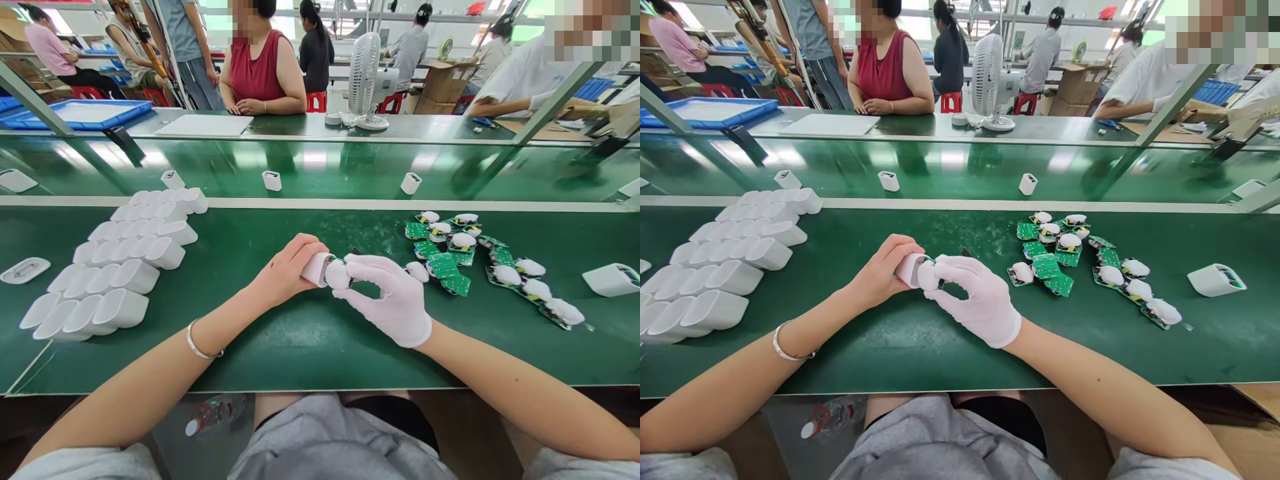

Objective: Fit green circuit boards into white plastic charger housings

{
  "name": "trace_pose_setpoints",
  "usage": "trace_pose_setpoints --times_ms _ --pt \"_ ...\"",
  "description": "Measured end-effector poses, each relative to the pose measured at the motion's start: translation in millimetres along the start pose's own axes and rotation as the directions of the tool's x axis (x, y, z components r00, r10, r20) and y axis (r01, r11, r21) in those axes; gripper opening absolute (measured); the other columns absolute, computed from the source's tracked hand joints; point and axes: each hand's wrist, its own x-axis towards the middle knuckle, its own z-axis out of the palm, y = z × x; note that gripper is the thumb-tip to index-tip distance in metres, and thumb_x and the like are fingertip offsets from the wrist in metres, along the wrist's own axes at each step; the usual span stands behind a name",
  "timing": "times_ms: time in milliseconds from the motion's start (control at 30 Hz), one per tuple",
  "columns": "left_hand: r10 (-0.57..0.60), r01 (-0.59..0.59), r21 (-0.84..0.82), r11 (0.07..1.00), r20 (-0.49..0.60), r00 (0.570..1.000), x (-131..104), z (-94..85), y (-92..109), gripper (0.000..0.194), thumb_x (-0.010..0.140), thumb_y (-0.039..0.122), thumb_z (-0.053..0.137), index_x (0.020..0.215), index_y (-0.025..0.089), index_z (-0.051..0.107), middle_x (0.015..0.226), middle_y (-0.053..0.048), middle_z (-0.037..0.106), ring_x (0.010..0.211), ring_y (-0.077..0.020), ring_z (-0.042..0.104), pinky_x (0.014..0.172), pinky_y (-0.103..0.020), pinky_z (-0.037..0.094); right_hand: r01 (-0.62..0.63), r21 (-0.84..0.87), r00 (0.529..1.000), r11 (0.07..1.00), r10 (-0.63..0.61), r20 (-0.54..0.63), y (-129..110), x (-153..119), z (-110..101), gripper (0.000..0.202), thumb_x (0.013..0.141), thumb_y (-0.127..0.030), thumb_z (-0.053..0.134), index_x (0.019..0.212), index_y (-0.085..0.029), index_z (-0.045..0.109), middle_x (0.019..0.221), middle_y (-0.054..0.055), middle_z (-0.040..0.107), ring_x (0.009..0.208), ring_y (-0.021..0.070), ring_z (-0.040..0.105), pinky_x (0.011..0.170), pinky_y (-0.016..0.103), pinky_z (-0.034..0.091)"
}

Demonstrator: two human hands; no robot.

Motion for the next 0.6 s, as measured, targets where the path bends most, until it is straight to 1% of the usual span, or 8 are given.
trace_pose_setpoints --times_ms 133,267,367,433,467,500,533,600 --pt "0.003 -0.003 0.021 1.000 0.005 1.000 1 -0.4 1 0.034 0.083 0.031 0.061 0.110 0.018 0.046 0.102 -0.009 0.053 0.089 -0.0183 0.057 0.074 -0.029 0.051 -0.006 -0.062 1.000 0.998 0.007 0.025 -2 -2 2 0.025 0.073 -0.022 0.073 0.097 -0.027 0.066 0.096 0.001 0.071 0.082 0.0137 0.069 0.079 0.025 0.056" --pt "0.016 -0.017 0.071 0.997 0.007 1.000 1 0.2 1 0.034 0.082 0.036 0.062 0.107 0.019 0.048 0.099 -0.009 0.057 0.087 -0.0189 0.058 0.073 -0.029 0.050 -0.116 -0.089 0.982 0.989 0.128 0.137 -3 -4 5 0.020 0.079 -0.025 0.065 0.098 -0.030 0.069 0.101 0.001 0.070 0.089 0.0165 0.067 0.081 0.028 0.056" --pt "0.027 -0.024 0.104 0.994 -0.023 0.999 1 1.3 1 0.033 0.081 0.037 0.063 0.105 0.019 0.050 0.097 -0.009 0.059 0.086 -0.0193 0.058 0.075 -0.031 0.049 -0.234 0.009 0.947 0.972 0.225 0.229 -5 -3 3 0.022 0.080 -0.025 0.063 0.100 -0.032 0.069 0.107 0.001 0.068 0.095 0.0182 0.065 0.088 0.032 0.054" --pt "0.013 -0.008 0.107 0.994 -0.041 0.999 1 1.9 1 0.031 0.081 0.037 0.062 0.103 0.019 0.050 0.096 -0.008 0.060 0.085 -0.0192 0.058 0.074 -0.031 0.049 -0.344 0.145 0.914 0.928 0.296 0.277 -6 -1 1 0.034 0.077 -0.030 0.068 0.111 -0.031 0.065 0.118 0.003 0.063 0.106 0.0211 0.060 0.095 0.038 0.050" --pt "0.010 -0.006 0.098 0.995 -0.047 0.999 2 2.1 2 0.030 0.081 0.038 0.062 0.103 0.019 0.051 0.094 -0.008 0.060 0.084 -0.0190 0.059 0.073 -0.031 0.049 -0.422 0.228 0.887 0.878 0.348 0.304 -7 1 0 0.046 0.075 -0.033 0.070 0.119 -0.030 0.060 0.126 0.005 0.058 0.111 0.0225 0.057 0.097 0.040 0.049" --pt "0.012 -0.008 0.085 0.996 -0.053 0.998 2 2.2 4 0.030 0.081 0.039 0.062 0.102 0.019 0.051 0.093 -0.008 0.060 0.083 -0.0188 0.059 0.072 -0.031 0.049 -0.512 0.312 0.846 0.801 0.407 0.344 -8 2 0 0.058 0.073 -0.037 0.072 0.127 -0.029 0.053 0.133 0.007 0.053 0.115 0.0236 0.055 0.098 0.042 0.048" --pt "0.018 -0.014 0.069 0.998 -0.059 0.998 3 2.4 6 0.031 0.081 0.040 0.062 0.101 0.019 0.051 0.090 -0.007 0.060 0.081 -0.0185 0.059 0.071 -0.031 0.049 -0.603 0.388 0.792 0.697 0.462 0.400 -8 4 0 0.067 0.072 -0.040 0.072 0.133 -0.028 0.047 0.137 0.008 0.049 0.116 0.0239 0.054 0.096 0.042 0.048" --pt "0.038 -0.036 0.036 0.999 -0.071 0.997 4 2.8 11 0.031 0.081 0.040 0.062 0.100 0.019 0.051 0.086 -0.006 0.060 0.077 -0.0175 0.058 0.069 -0.030 0.049 -0.750 0.471 0.661 0.465 0.499 0.560 -9 8 1 0.069 0.073 -0.042 0.070 0.134 -0.025 0.044 0.132 0.010 0.052 0.111 0.0225 0.057 0.091 0.040 0.051"
